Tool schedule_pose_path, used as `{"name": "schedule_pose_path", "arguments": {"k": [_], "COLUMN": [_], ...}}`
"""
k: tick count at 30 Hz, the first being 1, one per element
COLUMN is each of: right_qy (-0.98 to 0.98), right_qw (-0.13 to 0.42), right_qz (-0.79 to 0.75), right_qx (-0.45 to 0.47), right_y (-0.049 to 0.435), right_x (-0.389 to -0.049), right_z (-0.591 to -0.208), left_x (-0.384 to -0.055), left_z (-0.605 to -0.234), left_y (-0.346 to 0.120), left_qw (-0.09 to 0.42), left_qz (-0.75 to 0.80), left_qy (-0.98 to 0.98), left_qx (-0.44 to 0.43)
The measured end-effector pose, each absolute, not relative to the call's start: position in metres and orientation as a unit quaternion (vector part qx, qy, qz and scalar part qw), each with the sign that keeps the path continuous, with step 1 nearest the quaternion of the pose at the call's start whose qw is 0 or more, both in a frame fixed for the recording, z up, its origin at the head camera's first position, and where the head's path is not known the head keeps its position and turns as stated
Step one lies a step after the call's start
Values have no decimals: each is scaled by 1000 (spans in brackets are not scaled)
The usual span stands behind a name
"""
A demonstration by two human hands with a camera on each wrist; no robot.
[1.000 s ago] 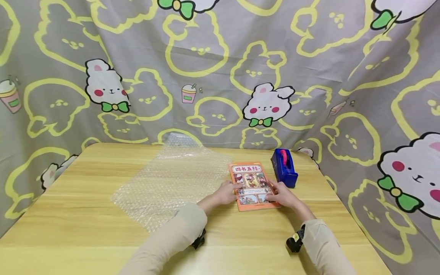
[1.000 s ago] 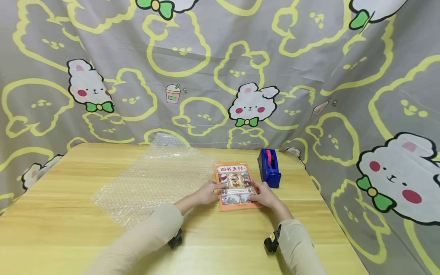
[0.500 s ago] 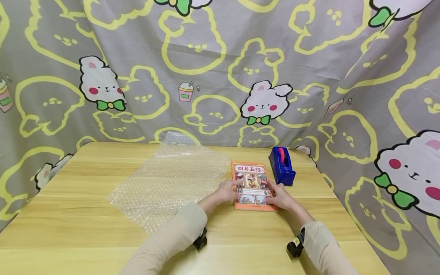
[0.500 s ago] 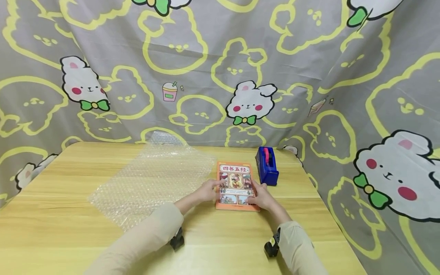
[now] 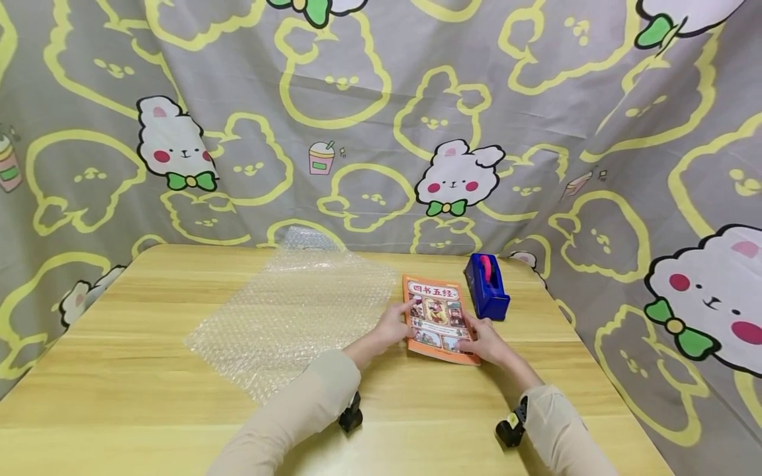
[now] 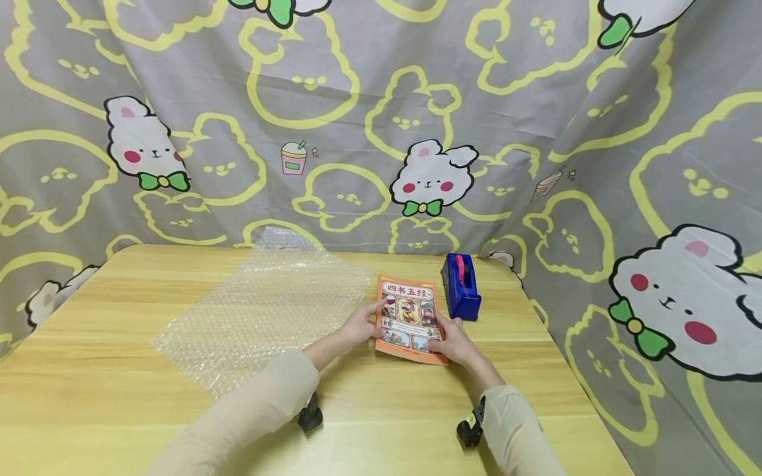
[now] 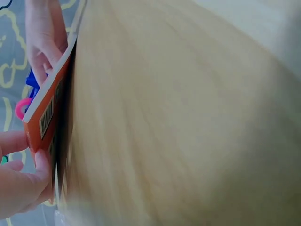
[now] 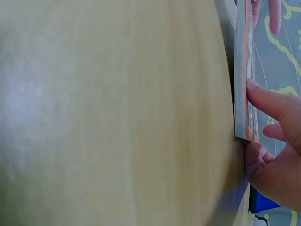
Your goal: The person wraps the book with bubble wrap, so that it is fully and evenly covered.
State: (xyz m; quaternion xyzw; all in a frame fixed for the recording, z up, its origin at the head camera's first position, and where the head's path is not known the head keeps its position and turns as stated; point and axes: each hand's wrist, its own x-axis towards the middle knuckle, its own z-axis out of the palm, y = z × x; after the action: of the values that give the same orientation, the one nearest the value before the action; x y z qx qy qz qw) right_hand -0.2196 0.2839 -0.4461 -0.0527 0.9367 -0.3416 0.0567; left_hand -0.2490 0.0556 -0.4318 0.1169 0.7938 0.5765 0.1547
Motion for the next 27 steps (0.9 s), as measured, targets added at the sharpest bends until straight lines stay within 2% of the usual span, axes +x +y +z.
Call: {"name": "schedule_pose_path", "arguments": {"k": [8, 20, 27], "right_qy": [936, 928, 912], "right_qw": [49, 59, 73], "right_qz": [-344, -361, -394], "right_qx": [-54, -62, -85], "right_y": [284, 286, 294], "right_x": [-219, -217, -219], "right_z": [-447, -447, -450], "left_x": [-251, -251, -252], "left_z": [-432, -437, -432], "left_y": [54, 56, 53], "left_qw": [193, 277, 290], "left_qz": [620, 682, 694], "left_qy": [757, 675, 656], "left_qx": [80, 54, 66]}}
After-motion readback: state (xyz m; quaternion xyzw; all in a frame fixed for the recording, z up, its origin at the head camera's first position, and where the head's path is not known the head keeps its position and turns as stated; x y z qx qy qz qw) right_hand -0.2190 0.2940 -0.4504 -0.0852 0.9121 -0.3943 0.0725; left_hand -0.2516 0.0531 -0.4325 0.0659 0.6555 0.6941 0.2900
